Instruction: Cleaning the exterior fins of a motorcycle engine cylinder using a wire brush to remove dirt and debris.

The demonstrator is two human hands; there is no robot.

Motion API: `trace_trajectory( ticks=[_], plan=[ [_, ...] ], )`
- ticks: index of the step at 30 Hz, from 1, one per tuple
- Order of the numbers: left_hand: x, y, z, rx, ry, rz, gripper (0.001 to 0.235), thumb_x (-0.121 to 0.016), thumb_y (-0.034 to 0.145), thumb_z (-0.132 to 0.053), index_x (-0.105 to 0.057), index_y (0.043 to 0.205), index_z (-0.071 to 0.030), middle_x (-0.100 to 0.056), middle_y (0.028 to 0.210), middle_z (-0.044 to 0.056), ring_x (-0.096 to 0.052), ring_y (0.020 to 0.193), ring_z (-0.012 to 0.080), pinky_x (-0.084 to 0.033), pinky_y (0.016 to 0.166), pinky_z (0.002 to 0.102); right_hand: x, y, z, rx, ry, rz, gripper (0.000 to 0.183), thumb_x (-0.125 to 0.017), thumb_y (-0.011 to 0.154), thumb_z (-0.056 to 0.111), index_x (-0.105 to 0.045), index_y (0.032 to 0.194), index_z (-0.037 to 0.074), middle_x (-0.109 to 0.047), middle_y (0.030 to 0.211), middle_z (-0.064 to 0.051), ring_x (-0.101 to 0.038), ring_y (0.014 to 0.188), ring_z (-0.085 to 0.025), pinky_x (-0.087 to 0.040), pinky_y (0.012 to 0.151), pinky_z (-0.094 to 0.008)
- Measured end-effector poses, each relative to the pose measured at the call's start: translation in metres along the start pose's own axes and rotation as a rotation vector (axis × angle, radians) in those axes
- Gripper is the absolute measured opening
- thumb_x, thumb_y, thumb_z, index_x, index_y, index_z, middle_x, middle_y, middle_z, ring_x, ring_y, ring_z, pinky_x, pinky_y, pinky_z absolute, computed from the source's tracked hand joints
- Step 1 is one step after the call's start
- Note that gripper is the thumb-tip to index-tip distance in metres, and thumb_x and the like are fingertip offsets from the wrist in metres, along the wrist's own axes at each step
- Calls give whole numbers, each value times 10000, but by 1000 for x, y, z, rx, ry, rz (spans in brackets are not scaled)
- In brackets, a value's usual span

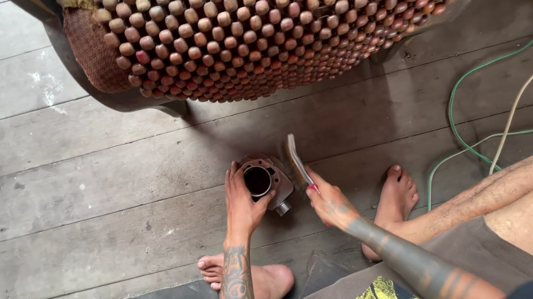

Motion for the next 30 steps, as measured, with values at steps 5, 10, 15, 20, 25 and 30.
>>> trace_trajectory(
  ticks=[5, 10, 15, 20, 25, 30],
  plan=[
    [1, -8, -5, -24, 38, -52, 935, -877, 713, -438, -439, 1427, -21, -322, 1615, 208, -269, 1500, 424, -355, 1152, 591, 10, -12, 44, 101, -25, -7, 561, -468, 1007, 200, -390, 1559, 262, -658, 1219, -323, -636, 1147, -471, -525, 998, -545],
    [-4, -3, 3, 31, 15, -48, 962, -865, 700, -461, -407, 1459, -86, -269, 1656, 129, -210, 1537, 359, -407, 1113, 604, 20, -50, 43, 118, -38, 15, 585, -483, 985, 134, -403, 1560, 208, -606, 1355, -268, -618, 1183, -476, -510, 1017, -559],
    [-10, -1, 12, 27, 32, -99, 937, -870, 715, -467, -419, 1452, -104, -292, 1646, 123, -233, 1527, 352, -432, 1082, 604, 0, -8, 42, 245, -247, -49, 611, -443, 1006, 143, -313, 1595, 234, -690, 1161, -298, -676, 1051, -493, -572, 877, -589],
    [-13, -3, 13, 44, 26, -140, 944, -866, 727, -467, -394, 1459, -102, -264, 1652, 129, -229, 1524, 360, -430, 1084, 611, 6, -28, 40, 252, -319, -31, 611, -417, 1012, 162, -289, 1602, 256, -679, 1179, -280, -665, 1078, -490, -569, 893, -585],
    [-13, -7, 10, 46, -9, -133, 933, -870, 732, -441, -394, 1458, -99, -264, 1649, 141, -219, 1525, 369, -407, 1099, 628, 0, -27, 16, 274, -454, -22, 622, -417, 1014, 204, -267, 1609, 302, -693, 1126, -215, -705, 983, -459, -588, 837, -556],
    [-16, -7, 14, 54, -12, -133, 927, -856, 754, -444, -378, 1465, -90, -239, 1662, 136, -201, 1530, 372, -379, 1125, 636, -14, 6, 26, 413, -443, -90, 612, -398, 1021, 212, -259, 1608, 320, -681, 1095, -198, -698, 942, -473, -593, 813, -567]
  ],
)
Point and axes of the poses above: each hand's wrist, its own y-axis towards the middle knuckle, its own x-axis out of the back of the hand, z = x × y, the point moved 3 cm from there along y, towards the middle knuckle
